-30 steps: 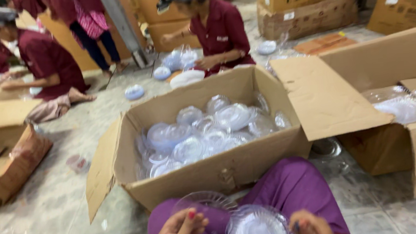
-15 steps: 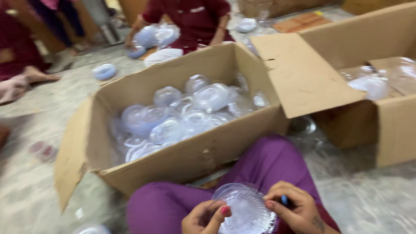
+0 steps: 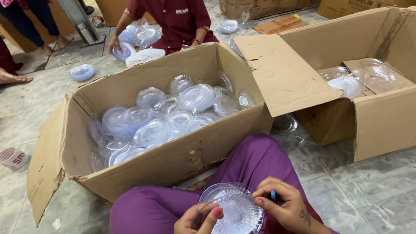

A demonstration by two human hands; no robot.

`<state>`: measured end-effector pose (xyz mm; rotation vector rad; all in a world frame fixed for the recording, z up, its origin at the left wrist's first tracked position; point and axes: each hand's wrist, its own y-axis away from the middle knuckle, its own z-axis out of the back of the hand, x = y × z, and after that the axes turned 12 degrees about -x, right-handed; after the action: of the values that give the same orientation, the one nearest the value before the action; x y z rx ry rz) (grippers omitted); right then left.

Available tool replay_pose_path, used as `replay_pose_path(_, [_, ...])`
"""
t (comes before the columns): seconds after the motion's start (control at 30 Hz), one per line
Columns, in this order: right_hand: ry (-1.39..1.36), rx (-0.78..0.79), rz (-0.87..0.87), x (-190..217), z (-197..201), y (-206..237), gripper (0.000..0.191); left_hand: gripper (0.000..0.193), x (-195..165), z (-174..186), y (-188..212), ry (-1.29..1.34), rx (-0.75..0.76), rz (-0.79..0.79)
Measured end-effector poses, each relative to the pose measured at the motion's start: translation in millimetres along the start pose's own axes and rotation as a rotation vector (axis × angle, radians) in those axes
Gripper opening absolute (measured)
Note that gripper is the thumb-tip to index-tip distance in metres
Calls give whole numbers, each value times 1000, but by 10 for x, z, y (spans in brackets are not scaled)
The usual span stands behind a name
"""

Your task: The person sits on the floor and uses a small blue-handled knife to trim the edges of clear plastic plates. They hold each plate with one hand and carefully cut around the rim with the other, then place the trimmed plate aside.

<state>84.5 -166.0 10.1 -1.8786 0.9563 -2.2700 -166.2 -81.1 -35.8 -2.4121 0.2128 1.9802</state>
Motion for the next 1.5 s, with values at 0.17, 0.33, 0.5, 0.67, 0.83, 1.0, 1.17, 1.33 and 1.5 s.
replay_pose_path(0.17, [-10,12,-16,-2,19,9,13,23,-76,-20,9,-10,-7,-11])
replay_pose_path(0.33, [-12,7,-3,-48,21,-8,12,23,8,9,-69,41,16,24])
replay_pose_path(0.5, [-58,15,-46,-103,17,4,13,22,95,44,-110,25,1,24])
replay_pose_path(0.67, [-69,26,-31,-110,34,6,13,22,135,50,-112,25,5,16])
replay_pose_path(0.83, [-56,18,-21,-99,38,-8,12,22,138,48,-106,54,15,21])
replay_pose_path(1.0, [-63,17,-35,-101,22,1,12,23,83,38,-87,29,15,30])
replay_pose_path(1.17, [-49,17,-24,-108,13,22,12,25,14,23,-52,22,-14,65])
replay_pose_path(1.33, [-51,12,-36,-120,-5,33,13,26,-32,15,-32,-9,3,43])
replay_pose_path(1.5, [-58,16,-43,-133,-14,30,12,25,-60,9,-26,-35,-12,74])
